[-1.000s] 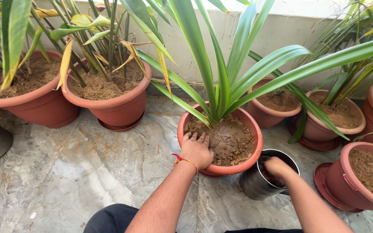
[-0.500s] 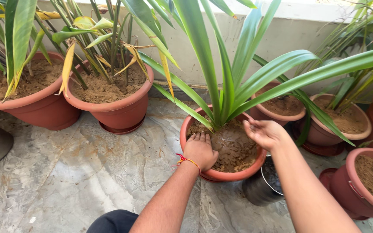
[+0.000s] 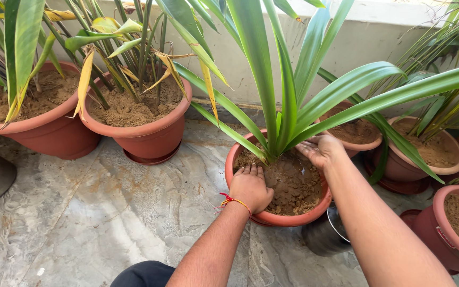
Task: The person waters a potted plant by scooping water from a metal pitcher with their hands and pouring it into the soil. They then press the soil around the plant base with both hands to settle it.
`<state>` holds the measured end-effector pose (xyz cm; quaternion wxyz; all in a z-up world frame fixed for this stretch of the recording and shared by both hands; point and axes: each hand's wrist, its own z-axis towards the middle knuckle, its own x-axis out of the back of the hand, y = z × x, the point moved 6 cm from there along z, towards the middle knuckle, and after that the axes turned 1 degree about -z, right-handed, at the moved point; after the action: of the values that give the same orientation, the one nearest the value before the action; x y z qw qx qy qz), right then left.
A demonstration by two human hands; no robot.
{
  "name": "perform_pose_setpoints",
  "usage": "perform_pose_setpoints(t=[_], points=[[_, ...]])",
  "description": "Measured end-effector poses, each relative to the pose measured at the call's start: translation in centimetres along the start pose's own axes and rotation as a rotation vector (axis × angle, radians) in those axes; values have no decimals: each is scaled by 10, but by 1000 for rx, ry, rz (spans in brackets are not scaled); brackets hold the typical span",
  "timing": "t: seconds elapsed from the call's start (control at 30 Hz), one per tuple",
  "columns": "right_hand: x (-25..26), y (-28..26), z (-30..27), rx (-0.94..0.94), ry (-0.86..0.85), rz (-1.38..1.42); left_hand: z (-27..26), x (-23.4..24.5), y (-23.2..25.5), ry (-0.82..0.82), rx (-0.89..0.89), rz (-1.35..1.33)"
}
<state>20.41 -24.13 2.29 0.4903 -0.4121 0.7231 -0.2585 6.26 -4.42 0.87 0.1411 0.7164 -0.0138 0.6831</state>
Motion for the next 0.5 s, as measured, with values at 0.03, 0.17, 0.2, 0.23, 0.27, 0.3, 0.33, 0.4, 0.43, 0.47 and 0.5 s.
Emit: perform_pose_setpoints(t=[0.03, 0.17, 0.2, 0.23, 0.27, 0.3, 0.33, 0.4, 0.43, 0.47, 0.5], points=[[2, -1, -2, -5, 35, -57, 1, 0, -1, -7, 2, 1], [10, -6, -6, -4, 36, -121, 2, -2, 0, -31, 4, 5], [13, -6, -3, -9, 29, -126, 2, -2, -1, -36, 4, 8], [17, -6, 0, -14, 22, -131, 2, -1, -1, -33, 5, 4], [21, -7, 2, -8, -12, -172, 1, -1, -1, -32, 5, 1], [25, -8, 3, -3, -45, -213, 1, -1, -1, -31, 5, -2], [28, -8, 2, 2, -79, -254, 1, -1, -1, -15, 3, -10], [41, -11, -9, 38, -52, -342, 0, -1, -1, 15, -2, -27], [48, -13, -17, 55, -38, -385, -1, 0, -2, 34, -10, -37], [57, -15, -25, 95, -42, -423, -1, 0, -1, 53, -21, -47], [69, -16, -35, 134, -47, -462, -2, 1, -1, 71, -32, -58]])
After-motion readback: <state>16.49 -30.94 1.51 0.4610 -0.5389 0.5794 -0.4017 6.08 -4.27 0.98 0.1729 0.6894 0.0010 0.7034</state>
